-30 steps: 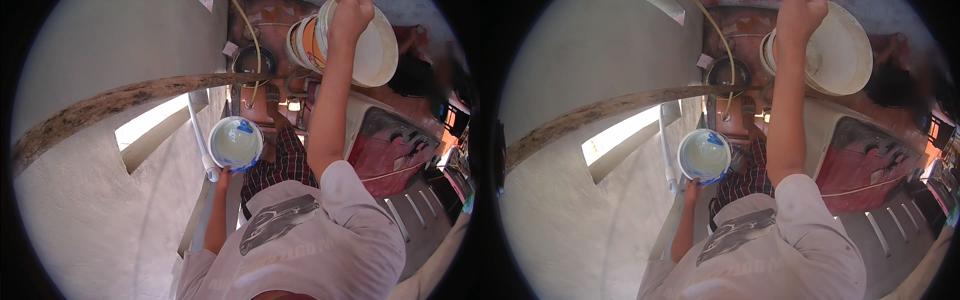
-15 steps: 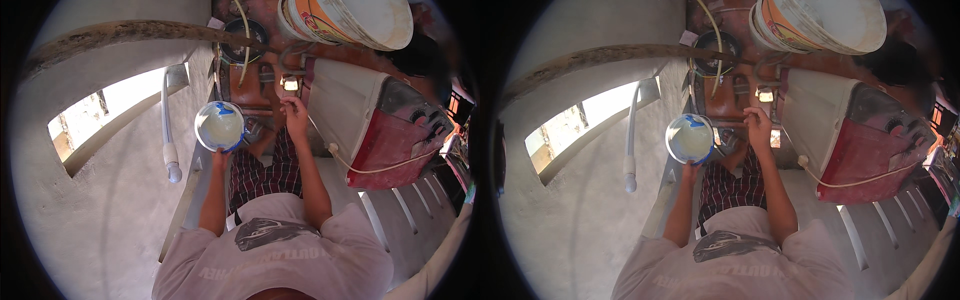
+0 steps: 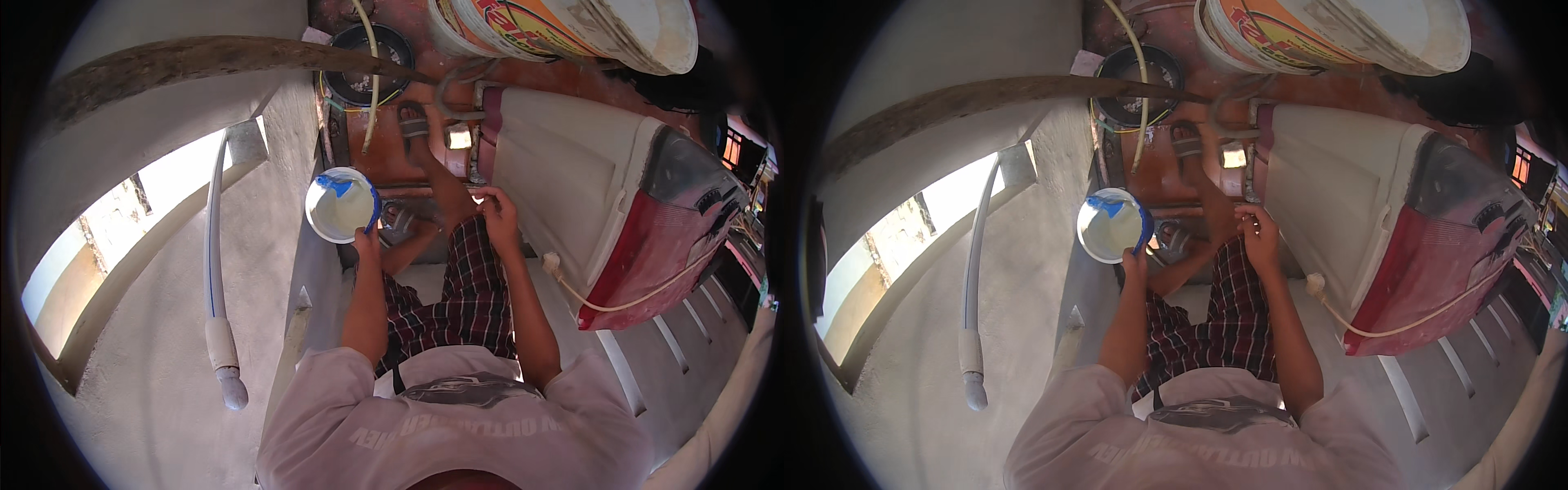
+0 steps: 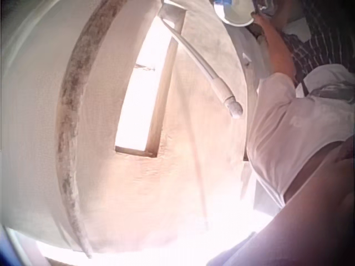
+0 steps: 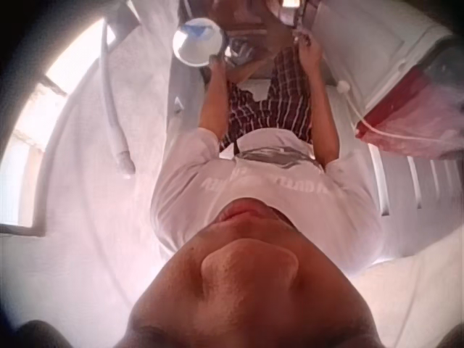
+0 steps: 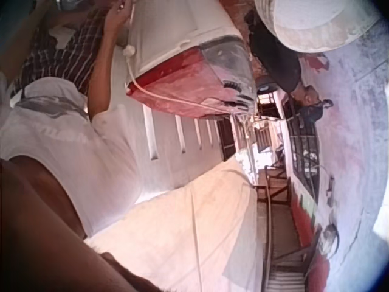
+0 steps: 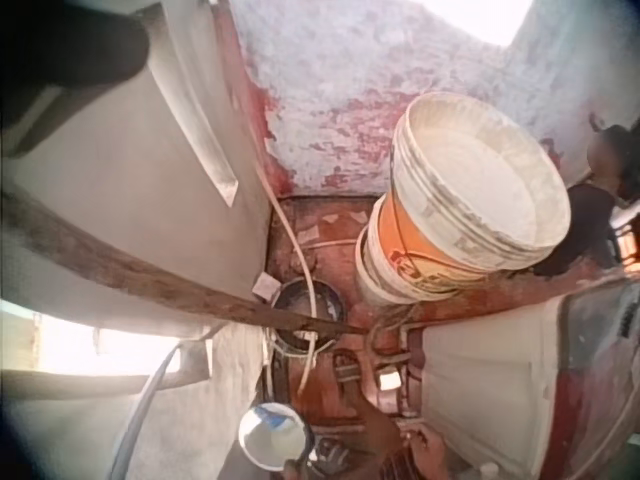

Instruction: The person fills a bucket with water from a tap, then stirs the contents with a blue plastic scraper. They carry the bucket across a tiled floor and walk toward a metal gate while continuing to stir.

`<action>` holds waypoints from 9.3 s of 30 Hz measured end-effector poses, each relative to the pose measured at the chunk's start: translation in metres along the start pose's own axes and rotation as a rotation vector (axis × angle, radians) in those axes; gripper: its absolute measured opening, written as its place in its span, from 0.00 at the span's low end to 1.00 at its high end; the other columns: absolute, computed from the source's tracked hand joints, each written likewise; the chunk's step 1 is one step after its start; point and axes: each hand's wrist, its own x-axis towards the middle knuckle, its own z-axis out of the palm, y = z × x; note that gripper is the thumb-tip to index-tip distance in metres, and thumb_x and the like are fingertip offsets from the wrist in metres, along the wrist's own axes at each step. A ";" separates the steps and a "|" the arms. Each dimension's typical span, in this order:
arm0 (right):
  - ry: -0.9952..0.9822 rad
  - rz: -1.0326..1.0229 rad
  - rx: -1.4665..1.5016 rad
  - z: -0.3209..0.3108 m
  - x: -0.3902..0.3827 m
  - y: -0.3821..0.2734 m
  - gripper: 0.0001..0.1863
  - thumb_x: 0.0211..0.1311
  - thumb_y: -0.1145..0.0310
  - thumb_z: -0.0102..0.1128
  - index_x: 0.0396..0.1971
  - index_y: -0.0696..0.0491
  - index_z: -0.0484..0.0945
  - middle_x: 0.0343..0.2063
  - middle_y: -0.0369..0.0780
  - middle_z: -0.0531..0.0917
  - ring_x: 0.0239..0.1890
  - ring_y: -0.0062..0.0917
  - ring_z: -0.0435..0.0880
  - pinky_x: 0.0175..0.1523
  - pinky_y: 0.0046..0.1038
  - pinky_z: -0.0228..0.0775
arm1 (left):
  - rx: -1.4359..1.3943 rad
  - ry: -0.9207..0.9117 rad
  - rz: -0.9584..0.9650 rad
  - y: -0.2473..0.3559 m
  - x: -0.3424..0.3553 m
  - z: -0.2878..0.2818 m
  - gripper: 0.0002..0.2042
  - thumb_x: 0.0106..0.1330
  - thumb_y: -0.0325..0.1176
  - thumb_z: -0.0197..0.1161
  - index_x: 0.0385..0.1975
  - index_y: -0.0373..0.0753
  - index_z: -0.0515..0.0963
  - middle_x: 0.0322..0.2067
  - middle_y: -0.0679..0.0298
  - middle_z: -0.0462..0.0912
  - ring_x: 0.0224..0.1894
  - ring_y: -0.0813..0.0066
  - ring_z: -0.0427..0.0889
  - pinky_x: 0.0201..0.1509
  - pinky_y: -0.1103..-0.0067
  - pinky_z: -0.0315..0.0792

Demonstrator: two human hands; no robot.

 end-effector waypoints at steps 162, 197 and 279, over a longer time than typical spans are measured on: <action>-0.422 -0.344 -1.351 0.046 -0.233 -0.257 0.12 0.53 0.68 0.63 0.35 0.57 0.87 0.36 0.50 0.88 0.42 0.41 0.89 0.45 0.36 0.82 | 0.317 -0.567 0.164 0.366 -0.475 0.017 0.32 0.68 0.22 0.52 0.71 0.39 0.50 0.59 0.51 0.70 0.52 0.60 0.81 0.42 0.72 0.87; 0.303 0.761 -0.468 -0.277 -0.390 0.034 0.18 0.64 0.73 0.51 0.52 0.66 0.72 0.42 0.53 0.84 0.43 0.42 0.87 0.47 0.42 0.80 | 1.535 -1.666 0.179 0.083 -0.626 0.214 0.35 0.59 0.22 0.55 0.70 0.33 0.56 0.59 0.47 0.71 0.61 0.58 0.74 0.54 0.69 0.80; 0.635 0.268 -0.167 -1.248 -0.234 0.131 0.10 0.59 0.70 0.60 0.37 0.60 0.75 0.23 0.51 0.83 0.27 0.47 0.86 0.32 0.45 0.79 | 1.335 -1.255 0.125 -0.430 -1.123 0.905 0.31 0.65 0.21 0.52 0.70 0.35 0.53 0.60 0.51 0.68 0.56 0.60 0.78 0.48 0.70 0.86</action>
